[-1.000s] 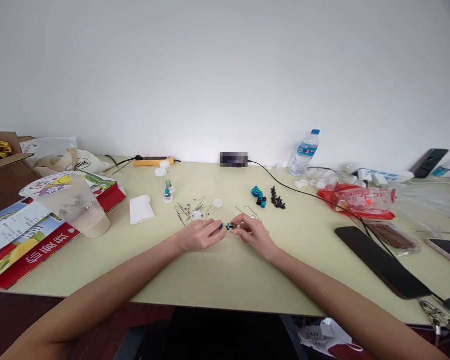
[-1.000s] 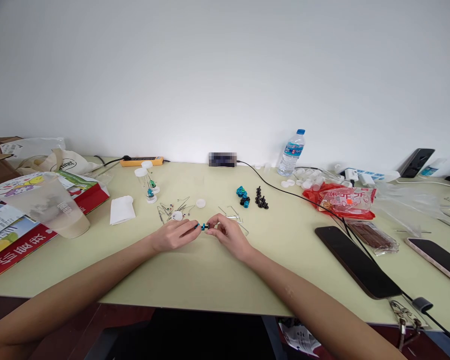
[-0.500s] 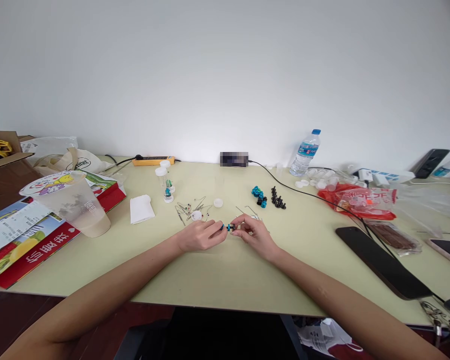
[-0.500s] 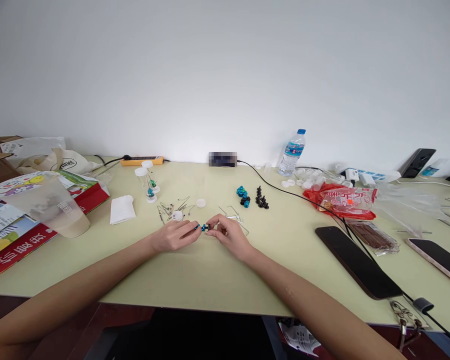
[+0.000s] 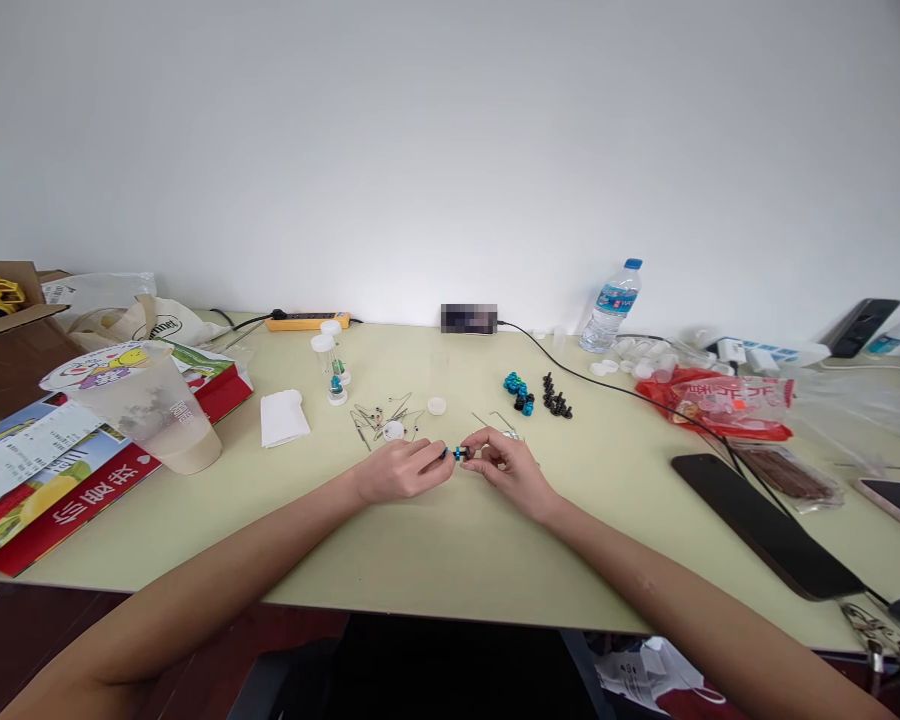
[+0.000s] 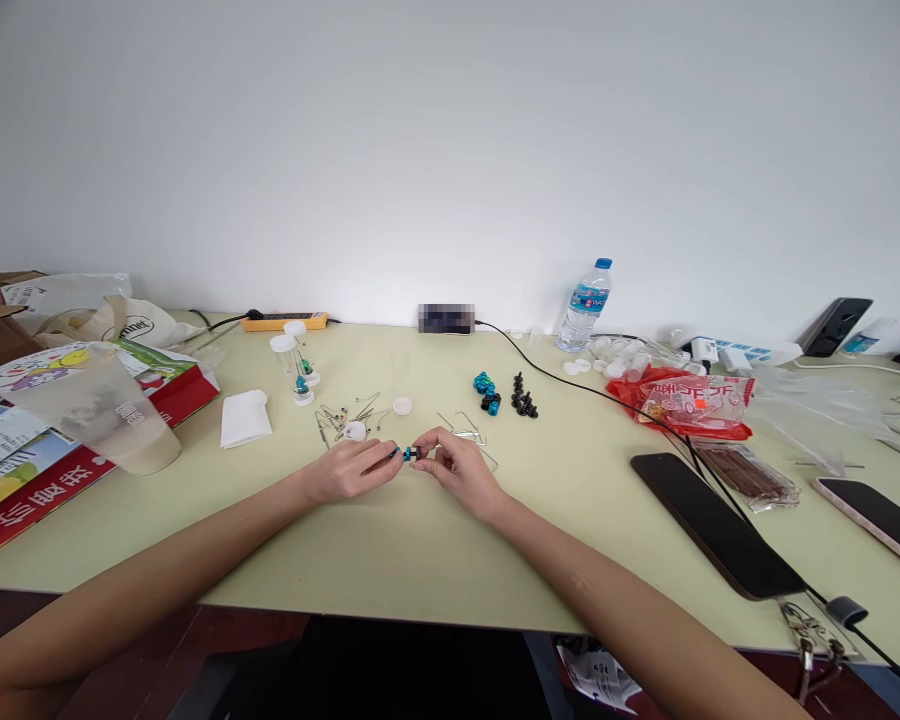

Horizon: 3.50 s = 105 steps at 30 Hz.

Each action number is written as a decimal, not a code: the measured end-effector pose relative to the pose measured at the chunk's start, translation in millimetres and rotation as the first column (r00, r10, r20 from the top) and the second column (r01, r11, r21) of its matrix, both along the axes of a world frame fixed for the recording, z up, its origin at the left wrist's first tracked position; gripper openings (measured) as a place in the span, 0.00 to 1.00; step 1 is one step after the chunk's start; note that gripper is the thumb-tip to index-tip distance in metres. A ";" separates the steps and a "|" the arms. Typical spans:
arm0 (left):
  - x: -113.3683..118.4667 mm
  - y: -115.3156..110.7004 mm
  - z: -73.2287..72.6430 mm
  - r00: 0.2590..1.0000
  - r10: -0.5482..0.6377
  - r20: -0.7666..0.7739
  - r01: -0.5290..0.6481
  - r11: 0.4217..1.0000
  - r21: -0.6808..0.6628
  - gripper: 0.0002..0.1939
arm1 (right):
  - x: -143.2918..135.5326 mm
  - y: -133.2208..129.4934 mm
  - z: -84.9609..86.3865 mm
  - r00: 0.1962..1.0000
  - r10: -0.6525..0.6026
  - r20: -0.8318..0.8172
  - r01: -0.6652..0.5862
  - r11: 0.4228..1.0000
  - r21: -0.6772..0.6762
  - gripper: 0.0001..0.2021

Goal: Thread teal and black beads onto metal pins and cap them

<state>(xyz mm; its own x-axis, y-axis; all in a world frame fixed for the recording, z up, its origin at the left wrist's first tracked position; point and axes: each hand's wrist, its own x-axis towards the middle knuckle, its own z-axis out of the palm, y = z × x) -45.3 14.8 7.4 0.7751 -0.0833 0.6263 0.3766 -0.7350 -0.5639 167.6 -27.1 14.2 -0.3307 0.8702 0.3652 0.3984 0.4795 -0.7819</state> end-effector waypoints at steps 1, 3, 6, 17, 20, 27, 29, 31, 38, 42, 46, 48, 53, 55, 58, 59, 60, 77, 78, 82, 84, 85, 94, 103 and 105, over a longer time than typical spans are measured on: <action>0.1 -0.3 0.6 1.000 0.000 -0.001 0.000 1.000 0.004 0.08 | 0.0 0.2 -0.3 1.000 0.001 -0.004 -0.001 1.000 0.002 0.07; 0.3 -0.7 1.6 1.000 -0.002 -0.002 0.002 1.000 0.009 0.07 | 0.0 0.4 -0.8 1.000 0.002 -0.009 -0.002 1.000 0.002 0.07; 0.4 -0.9 2.5 1.000 0.002 -0.005 -0.002 1.000 0.012 0.07 | 0.0 0.4 -1.0 1.000 -0.001 -0.008 0.001 1.000 -0.010 0.07; -0.4 -0.2 1.2 1.000 0.006 -0.014 -0.005 1.000 0.031 0.08 | -0.1 0.3 -1.7 1.000 -0.013 -0.004 0.013 1.000 -0.024 0.08; -0.3 -0.3 1.5 1.000 0.001 -0.010 0.000 0.999 0.042 0.08 | 0.1 0.8 -2.6 1.000 -0.012 -0.009 0.011 1.000 -0.017 0.08; -0.5 -0.7 1.5 1.000 0.005 -0.019 -0.004 0.999 0.052 0.08 | 0.5 2.0 -4.3 1.000 -0.015 -0.007 0.014 1.000 -0.018 0.08; -0.4 -0.8 2.0 1.000 0.002 -0.020 -0.001 0.999 0.053 0.08 | 0.6 2.1 -4.4 1.000 -0.017 -0.003 0.017 1.000 -0.022 0.08; -0.2 -0.9 2.7 1.000 -0.001 -0.021 0.002 0.999 0.054 0.08 | 0.8 2.1 -4.3 1.000 -0.020 0.001 0.020 0.999 -0.028 0.08; -0.6 -0.9 1.6 1.000 0.002 -0.024 0.000 0.999 0.051 0.08 | 0.8 2.0 -3.9 1.000 -0.020 0.005 0.020 0.999 -0.047 0.09; -0.8 -0.6 0.2 1.000 0.011 -0.024 -0.010 0.999 0.048 0.07 | 0.6 2.0 -3.7 1.000 -0.019 0.005 0.019 0.999 -0.050 0.10; -0.2 -0.2 0.7 1.000 0.012 -0.023 -0.012 0.999 0.038 0.07 | 0.3 1.0 -2.0 1.000 -0.013 0.006 0.013 0.998 -0.055 0.10; 0.1 -0.2 1.7 1.000 0.010 -0.017 -0.009 0.999 0.032 0.07 | 0.6 0.3 -0.5 1.000 -0.008 0.015 0.009 0.997 -0.075 0.11; 0.4 -1.6 4.6 0.999 0.004 -0.035 -0.003 0.999 0.034 0.08 | 2.1 -0.1 2.4 0.997 -0.006 0.083 0.015 0.994 -0.105 0.17; 0.4 -2.3 5.2 0.999 0.004 -0.041 -0.003 0.999 0.034 0.08 | 2.2 0.0 2.9 0.995 0.010 0.103 0.001 0.995 -0.101 0.17; 0.3 -2.4 5.7 0.999 0.006 -0.045 -0.005 0.999 0.032 0.07 | 1.1 -0.5 3.5 0.996 0.030 0.086 -0.021 0.994 -0.108 0.14; 0.3 -2.1 5.7 0.999 0.009 -0.048 -0.008 0.999 0.031 0.07 | 0.5 -0.9 3.7 0.997 0.030 0.075 -0.022 0.994 -0.110 0.12; 0.3 -1.7 5.7 0.999 0.013 -0.052 -0.012 0.999 0.030 0.07 | -0.1 -1.4 3.8 0.997 0.029 0.065 -0.022 0.994 -0.109 0.11; 1.1 1.0 -0.1 0.991 0.035 -0.129 -0.046 0.996 -0.080 0.08 | -1.3 -0.3 3.9 0.992 0.010 0.125 0.005 0.993 -0.119 0.10; 1.1 1.1 0.1 0.991 0.038 -0.131 -0.050 0.995 -0.087 0.08 | -1.6 -0.4 3.4 0.994 0.015 0.112 -0.001 0.992 -0.125 0.09; 1.6 1.2 0.1 0.993 0.035 -0.112 -0.042 0.997 -0.060 0.09 | -1.1 -0.7 3.9 0.994 0.005 0.108 0.008 0.993 -0.121 0.12; 2.1 1.3 -0.8 0.994 0.027 -0.104 -0.031 0.999 -0.038 0.09 | -0.5 -0.6 5.1 0.990 0.004 0.138 0.011 0.994 -0.107 0.15; 2.3 1.3 -1.4 0.994 0.023 -0.103 -0.026 0.999 -0.029 0.09 | -0.3 -0.5 5.6 0.988 0.006 0.153 0.010 0.995 -0.102 0.16; 2.0 1.9 -4.3 0.996 -0.004 -0.086 0.001 0.999 -0.034 0.09 | -1.3 1.3 3.0 0.988 0.015 0.152 0.001 0.995 -0.104 0.08; 1.7 2.4 -6.1 0.998 -0.020 -0.058 0.013 0.995 -0.103 0.10 | -0.6 2.7 -0.2 0.991 -0.007 0.130 0.013 0.999 -0.049 0.06; 1.6 2.0 -5.2 0.998 -0.014 -0.058 0.009 0.996 -0.086 0.09 | -0.4 2.7 0.0 0.991 -0.006 0.133 0.014 0.998 -0.057 0.06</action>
